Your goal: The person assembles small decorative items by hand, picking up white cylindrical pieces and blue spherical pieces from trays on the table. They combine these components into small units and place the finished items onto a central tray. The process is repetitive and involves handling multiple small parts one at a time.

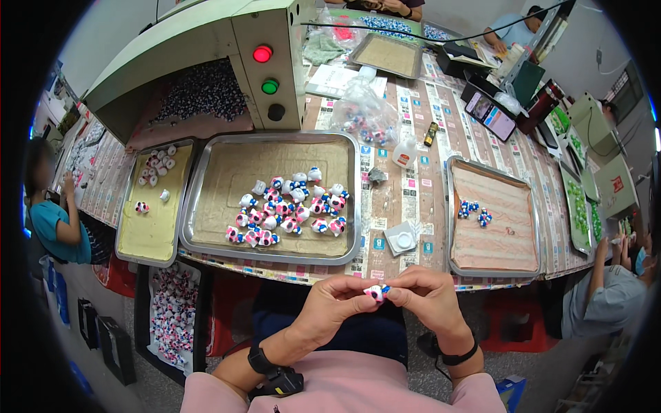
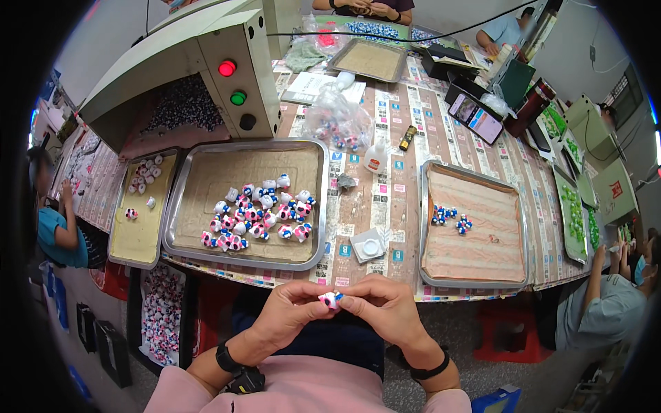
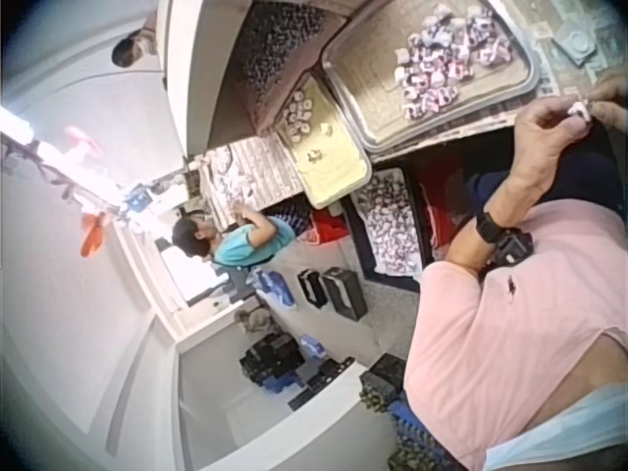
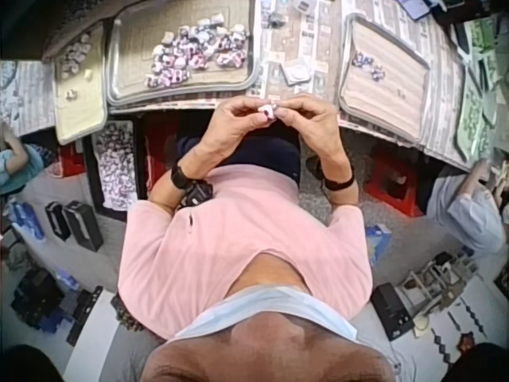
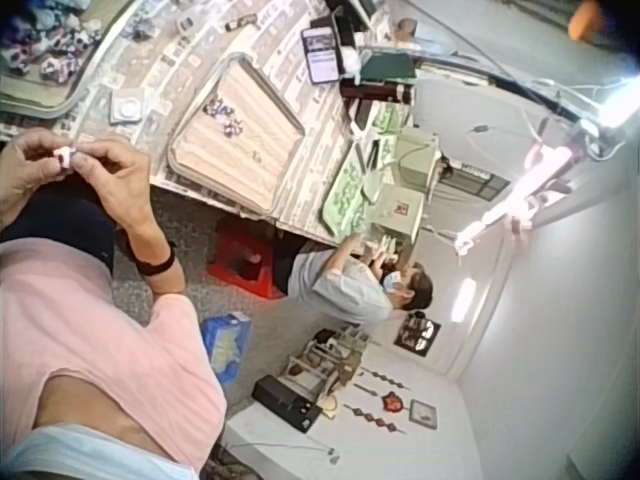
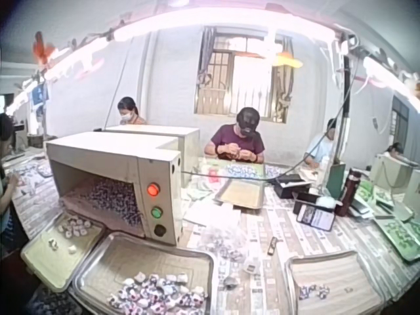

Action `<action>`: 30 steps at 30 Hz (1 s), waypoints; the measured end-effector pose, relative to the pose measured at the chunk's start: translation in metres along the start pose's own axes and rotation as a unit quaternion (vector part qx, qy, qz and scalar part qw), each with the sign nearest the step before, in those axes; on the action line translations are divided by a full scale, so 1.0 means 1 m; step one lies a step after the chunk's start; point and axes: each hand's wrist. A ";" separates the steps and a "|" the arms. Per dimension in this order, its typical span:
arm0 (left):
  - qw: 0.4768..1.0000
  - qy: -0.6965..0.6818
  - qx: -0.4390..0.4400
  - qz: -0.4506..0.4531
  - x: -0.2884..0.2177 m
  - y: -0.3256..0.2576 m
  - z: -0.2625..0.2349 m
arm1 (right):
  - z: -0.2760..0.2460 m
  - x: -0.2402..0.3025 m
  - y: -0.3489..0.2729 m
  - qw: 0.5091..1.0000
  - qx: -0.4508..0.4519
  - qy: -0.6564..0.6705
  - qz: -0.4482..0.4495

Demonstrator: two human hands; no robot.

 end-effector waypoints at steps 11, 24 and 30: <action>0.999 0.041 0.009 0.018 -0.003 0.000 0.003 | 0.003 -0.009 -0.004 0.999 -0.003 -0.014 -0.045; 0.999 -0.009 0.027 -0.038 -0.006 0.002 -0.002 | -0.003 -0.002 0.001 0.985 0.011 -0.132 -0.113; 0.997 0.052 0.026 -0.055 -0.017 0.006 -0.002 | -0.008 0.004 0.003 0.982 0.039 -0.131 -0.128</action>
Point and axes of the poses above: each hand's wrist, its own y-axis towards the middle knuckle, its own z-axis out of the palm, x = y × z, and after that the axes turned 1 degree about -x, right-handed
